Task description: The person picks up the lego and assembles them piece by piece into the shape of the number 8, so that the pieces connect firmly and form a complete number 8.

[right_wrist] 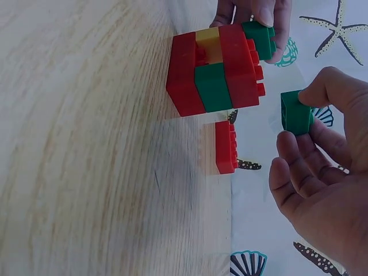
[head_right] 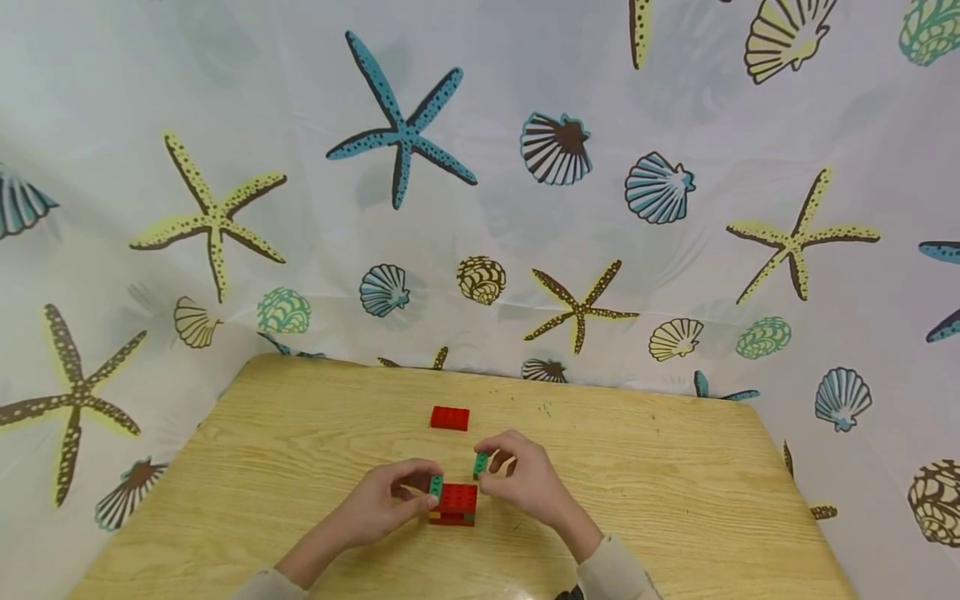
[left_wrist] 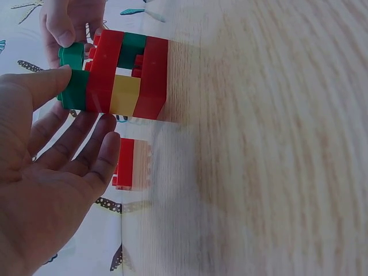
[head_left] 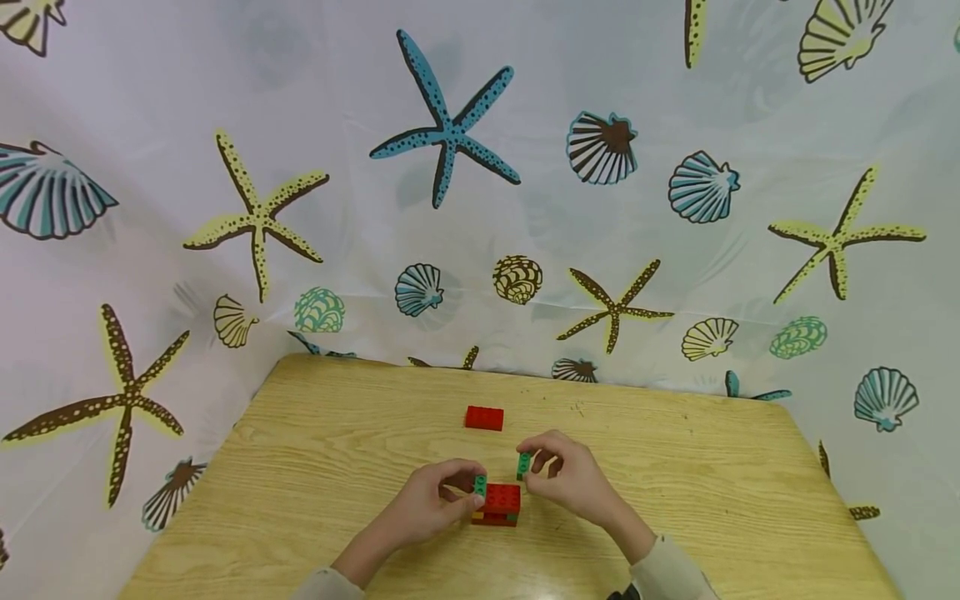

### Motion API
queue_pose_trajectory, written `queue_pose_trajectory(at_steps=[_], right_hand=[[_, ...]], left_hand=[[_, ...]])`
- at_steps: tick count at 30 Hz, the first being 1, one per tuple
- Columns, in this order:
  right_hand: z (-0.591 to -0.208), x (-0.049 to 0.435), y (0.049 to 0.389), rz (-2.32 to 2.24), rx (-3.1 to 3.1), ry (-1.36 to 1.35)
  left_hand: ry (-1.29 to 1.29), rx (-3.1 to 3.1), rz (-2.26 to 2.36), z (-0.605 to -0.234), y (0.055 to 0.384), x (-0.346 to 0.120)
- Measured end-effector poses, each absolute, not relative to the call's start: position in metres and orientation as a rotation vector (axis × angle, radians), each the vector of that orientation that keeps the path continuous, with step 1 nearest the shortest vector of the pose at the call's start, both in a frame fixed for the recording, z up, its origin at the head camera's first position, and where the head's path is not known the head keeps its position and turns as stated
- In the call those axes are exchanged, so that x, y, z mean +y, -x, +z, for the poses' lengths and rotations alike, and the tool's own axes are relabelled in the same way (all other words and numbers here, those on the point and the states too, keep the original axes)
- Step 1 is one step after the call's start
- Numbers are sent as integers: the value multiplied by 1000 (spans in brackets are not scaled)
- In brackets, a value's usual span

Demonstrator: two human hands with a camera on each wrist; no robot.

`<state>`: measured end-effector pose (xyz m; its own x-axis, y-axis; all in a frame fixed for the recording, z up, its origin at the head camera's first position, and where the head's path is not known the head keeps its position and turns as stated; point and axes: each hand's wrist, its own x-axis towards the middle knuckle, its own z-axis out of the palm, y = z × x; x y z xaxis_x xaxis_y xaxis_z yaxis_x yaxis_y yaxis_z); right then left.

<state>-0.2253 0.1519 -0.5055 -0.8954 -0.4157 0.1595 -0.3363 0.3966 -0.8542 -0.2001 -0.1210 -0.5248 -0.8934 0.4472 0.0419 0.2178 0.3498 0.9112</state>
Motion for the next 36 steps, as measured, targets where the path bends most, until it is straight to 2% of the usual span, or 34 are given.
queue_pose_trajectory(at_steps=[36], right_hand=[[-511, 147, 204, -1494, 2461, 842]], left_hand=[[-641, 2356, 1593, -518, 197, -123]])
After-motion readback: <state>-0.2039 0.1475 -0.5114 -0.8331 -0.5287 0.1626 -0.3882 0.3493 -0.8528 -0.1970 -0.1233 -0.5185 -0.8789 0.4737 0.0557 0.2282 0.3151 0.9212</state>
